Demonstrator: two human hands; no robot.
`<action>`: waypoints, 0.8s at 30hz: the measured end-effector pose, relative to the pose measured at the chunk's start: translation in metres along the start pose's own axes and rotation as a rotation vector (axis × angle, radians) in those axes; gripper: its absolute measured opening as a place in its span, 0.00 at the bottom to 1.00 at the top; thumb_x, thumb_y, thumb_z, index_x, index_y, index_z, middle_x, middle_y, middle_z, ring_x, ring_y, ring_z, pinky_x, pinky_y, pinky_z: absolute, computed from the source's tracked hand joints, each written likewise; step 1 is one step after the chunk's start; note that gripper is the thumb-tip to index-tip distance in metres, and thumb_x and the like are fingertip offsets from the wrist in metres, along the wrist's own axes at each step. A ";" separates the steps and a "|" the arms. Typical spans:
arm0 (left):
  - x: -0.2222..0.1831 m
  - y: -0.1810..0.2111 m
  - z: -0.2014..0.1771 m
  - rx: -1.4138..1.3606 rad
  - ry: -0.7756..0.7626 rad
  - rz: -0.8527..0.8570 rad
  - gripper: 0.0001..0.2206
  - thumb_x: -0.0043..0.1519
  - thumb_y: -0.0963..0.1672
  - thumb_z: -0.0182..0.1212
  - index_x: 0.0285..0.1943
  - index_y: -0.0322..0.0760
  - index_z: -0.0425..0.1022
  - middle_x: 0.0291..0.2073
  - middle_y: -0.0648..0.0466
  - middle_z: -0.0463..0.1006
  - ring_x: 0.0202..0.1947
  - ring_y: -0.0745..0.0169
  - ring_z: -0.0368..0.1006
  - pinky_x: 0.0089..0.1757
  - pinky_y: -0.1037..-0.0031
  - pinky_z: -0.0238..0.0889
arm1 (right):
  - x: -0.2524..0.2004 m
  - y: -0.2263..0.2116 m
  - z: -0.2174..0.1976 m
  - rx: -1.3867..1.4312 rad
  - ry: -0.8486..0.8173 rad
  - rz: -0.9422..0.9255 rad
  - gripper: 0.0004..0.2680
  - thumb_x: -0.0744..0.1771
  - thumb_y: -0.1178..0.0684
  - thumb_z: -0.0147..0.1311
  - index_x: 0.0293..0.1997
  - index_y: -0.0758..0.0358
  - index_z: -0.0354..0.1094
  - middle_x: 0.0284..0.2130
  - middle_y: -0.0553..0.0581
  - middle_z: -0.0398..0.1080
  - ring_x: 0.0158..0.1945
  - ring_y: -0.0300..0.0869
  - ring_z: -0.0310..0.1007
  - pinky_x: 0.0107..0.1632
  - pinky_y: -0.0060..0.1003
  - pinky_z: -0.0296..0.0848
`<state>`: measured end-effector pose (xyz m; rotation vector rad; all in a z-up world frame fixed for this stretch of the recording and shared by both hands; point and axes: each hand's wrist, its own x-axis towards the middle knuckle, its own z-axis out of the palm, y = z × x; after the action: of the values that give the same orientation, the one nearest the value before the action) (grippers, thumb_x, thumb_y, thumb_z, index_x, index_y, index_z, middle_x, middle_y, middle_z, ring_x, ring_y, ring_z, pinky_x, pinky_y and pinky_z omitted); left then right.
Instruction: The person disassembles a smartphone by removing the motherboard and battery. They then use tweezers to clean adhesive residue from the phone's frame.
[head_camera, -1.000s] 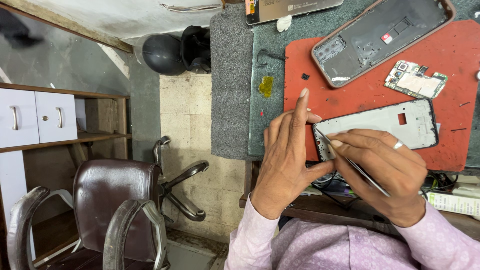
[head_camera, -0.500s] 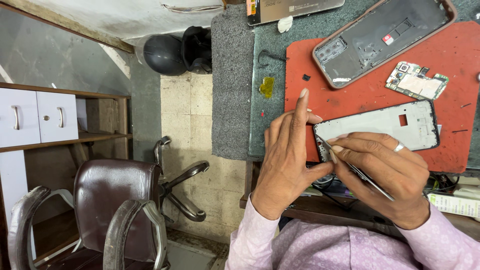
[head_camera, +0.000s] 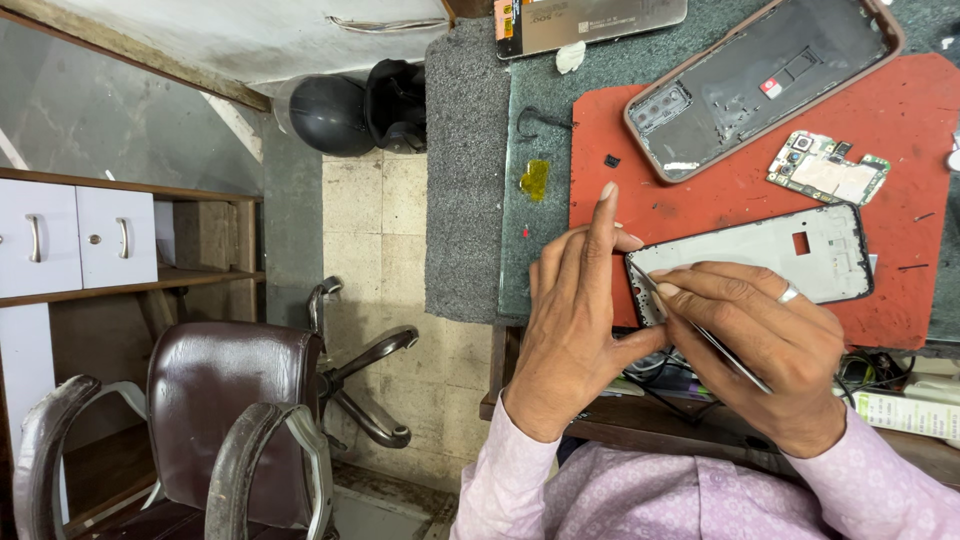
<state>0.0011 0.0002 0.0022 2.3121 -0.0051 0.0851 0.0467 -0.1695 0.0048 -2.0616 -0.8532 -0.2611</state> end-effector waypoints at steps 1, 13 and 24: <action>0.000 0.000 0.000 0.001 0.000 -0.001 0.61 0.44 0.45 0.82 0.82 0.36 0.35 0.61 0.53 0.69 0.66 0.51 0.61 0.67 0.56 0.50 | 0.000 0.000 0.000 0.000 0.000 0.001 0.07 0.62 0.65 0.66 0.41 0.68 0.76 0.41 0.59 0.78 0.46 0.48 0.79 0.47 0.38 0.76; 0.001 0.003 -0.001 -0.005 -0.013 -0.026 0.61 0.42 0.43 0.81 0.82 0.36 0.35 0.60 0.53 0.69 0.66 0.50 0.61 0.67 0.58 0.51 | 0.001 0.000 -0.004 0.046 0.017 -0.021 0.07 0.60 0.63 0.68 0.37 0.67 0.75 0.38 0.58 0.77 0.44 0.47 0.79 0.45 0.37 0.77; 0.001 0.004 -0.002 -0.014 -0.004 -0.023 0.62 0.41 0.43 0.82 0.82 0.37 0.35 0.60 0.54 0.70 0.66 0.51 0.62 0.67 0.58 0.50 | 0.003 0.002 -0.004 0.034 -0.004 -0.033 0.07 0.60 0.64 0.67 0.39 0.68 0.75 0.39 0.58 0.78 0.45 0.46 0.79 0.45 0.37 0.77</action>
<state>0.0014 -0.0011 0.0062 2.2978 0.0189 0.0685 0.0509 -0.1720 0.0079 -2.0186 -0.8885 -0.2590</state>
